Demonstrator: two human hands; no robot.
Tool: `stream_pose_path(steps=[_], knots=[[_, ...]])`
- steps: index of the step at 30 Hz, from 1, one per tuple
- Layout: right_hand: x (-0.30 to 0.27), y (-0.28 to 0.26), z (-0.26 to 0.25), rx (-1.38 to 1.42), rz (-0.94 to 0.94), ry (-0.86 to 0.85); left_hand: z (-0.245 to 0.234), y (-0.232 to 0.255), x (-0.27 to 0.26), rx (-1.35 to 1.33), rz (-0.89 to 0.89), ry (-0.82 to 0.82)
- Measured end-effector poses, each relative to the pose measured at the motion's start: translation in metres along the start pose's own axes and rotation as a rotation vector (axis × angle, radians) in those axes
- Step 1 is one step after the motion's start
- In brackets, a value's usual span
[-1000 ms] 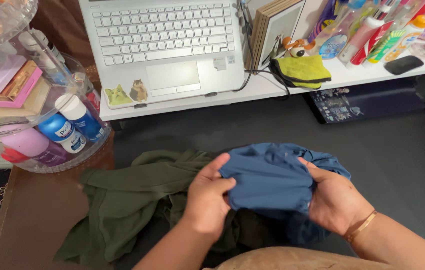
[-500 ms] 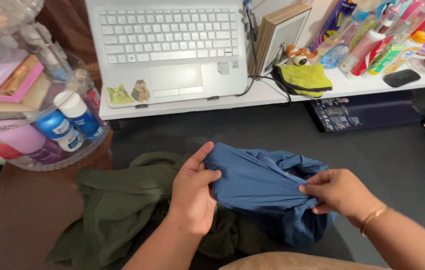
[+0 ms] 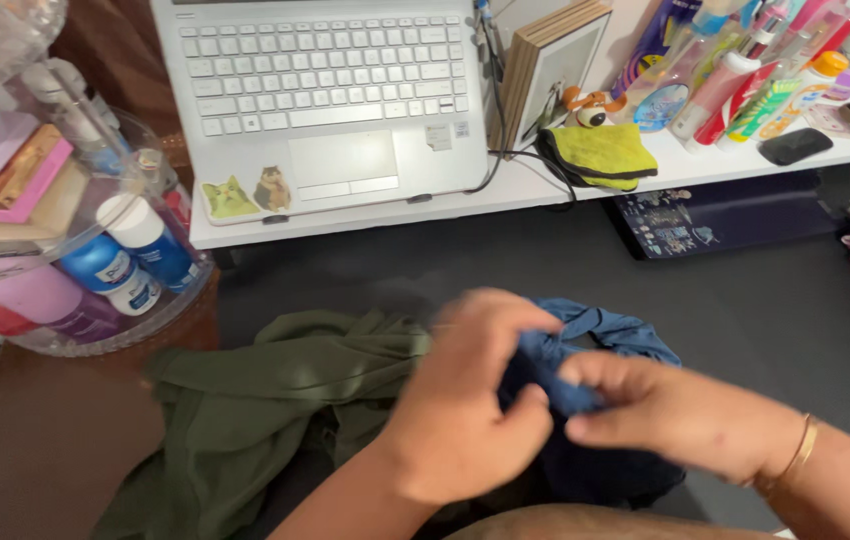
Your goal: The person folds blue underwear and a green shirt on a desk surface, smoothing the fabric by hand after each fold.
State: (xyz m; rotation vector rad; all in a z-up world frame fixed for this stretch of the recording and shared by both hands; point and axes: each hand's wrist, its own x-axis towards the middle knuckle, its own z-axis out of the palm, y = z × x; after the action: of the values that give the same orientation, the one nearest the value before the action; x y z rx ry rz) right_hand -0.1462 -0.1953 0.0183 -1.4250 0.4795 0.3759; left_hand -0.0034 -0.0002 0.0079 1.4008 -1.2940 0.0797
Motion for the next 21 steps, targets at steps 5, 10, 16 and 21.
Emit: stream_pose_path(steps=[5, 10, 16, 21], knots=[[-0.008, -0.011, 0.014, -0.355, -0.001, -0.163, 0.014, -0.014, 0.0, -0.809, -0.578, -0.355], [-0.02, -0.017, 0.003, -0.216, -0.035, -0.172, 0.013, -0.023, -0.009, -0.851, -0.706, -0.516], [-0.026, -0.026, -0.008, -0.323, -0.227, -0.123, -0.017, -0.014, 0.001, -0.357, -0.589, -0.505], [-0.027, -0.02, -0.049, -0.433, 0.01, -0.064, -0.017, -0.003, 0.007, -0.115, -0.647, -0.498]])
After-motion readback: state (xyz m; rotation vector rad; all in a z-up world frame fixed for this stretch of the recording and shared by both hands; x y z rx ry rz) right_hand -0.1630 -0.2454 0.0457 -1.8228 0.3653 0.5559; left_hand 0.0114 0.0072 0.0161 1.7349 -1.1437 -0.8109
